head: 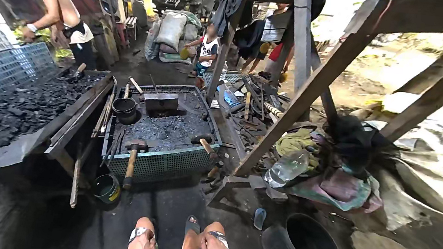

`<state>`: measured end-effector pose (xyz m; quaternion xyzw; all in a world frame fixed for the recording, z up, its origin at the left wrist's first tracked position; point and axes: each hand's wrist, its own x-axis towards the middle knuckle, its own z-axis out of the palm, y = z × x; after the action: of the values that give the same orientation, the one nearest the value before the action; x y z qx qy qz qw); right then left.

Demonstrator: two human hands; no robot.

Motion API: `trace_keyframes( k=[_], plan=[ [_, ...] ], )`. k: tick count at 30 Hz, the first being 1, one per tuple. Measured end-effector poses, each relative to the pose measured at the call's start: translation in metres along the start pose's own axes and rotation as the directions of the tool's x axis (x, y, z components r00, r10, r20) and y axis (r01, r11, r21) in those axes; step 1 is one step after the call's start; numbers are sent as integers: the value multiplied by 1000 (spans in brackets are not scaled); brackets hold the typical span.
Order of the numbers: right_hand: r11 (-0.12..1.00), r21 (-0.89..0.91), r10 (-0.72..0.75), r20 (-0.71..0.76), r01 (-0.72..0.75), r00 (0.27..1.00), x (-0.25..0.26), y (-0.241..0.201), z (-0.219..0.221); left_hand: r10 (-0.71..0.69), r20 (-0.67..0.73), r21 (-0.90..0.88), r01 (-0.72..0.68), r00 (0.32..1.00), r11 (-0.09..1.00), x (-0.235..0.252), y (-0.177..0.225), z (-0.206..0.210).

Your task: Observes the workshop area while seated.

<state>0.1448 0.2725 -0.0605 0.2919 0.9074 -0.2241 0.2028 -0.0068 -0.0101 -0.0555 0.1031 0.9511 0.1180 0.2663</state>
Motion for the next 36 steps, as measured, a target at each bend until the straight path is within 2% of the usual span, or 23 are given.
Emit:
trace_keyframes(
  k=[22, 28, 32, 36],
  plan=[
    [1000, 3, -3, -9, 3, 1000, -1, 1, -1, 3, 29, -9, -3, 1000, 1000, 0, 1, -3],
    [993, 117, -27, -65, 34, 998, 0, 9, 1, 10, 22, 1, -10, 1000, 1000, 0, -2, 0],
    [996, 83, -16, -13, 17, 1000, -1, 8, -1, 10, 17, 7, -10, 1000, 1000, 0, -1, 0],
    [997, 75, -15, -59, 20, 998, -1, 8, 3, 13, 15, 11, -13, 1000, 1000, 0, 0, -1]
  ],
)
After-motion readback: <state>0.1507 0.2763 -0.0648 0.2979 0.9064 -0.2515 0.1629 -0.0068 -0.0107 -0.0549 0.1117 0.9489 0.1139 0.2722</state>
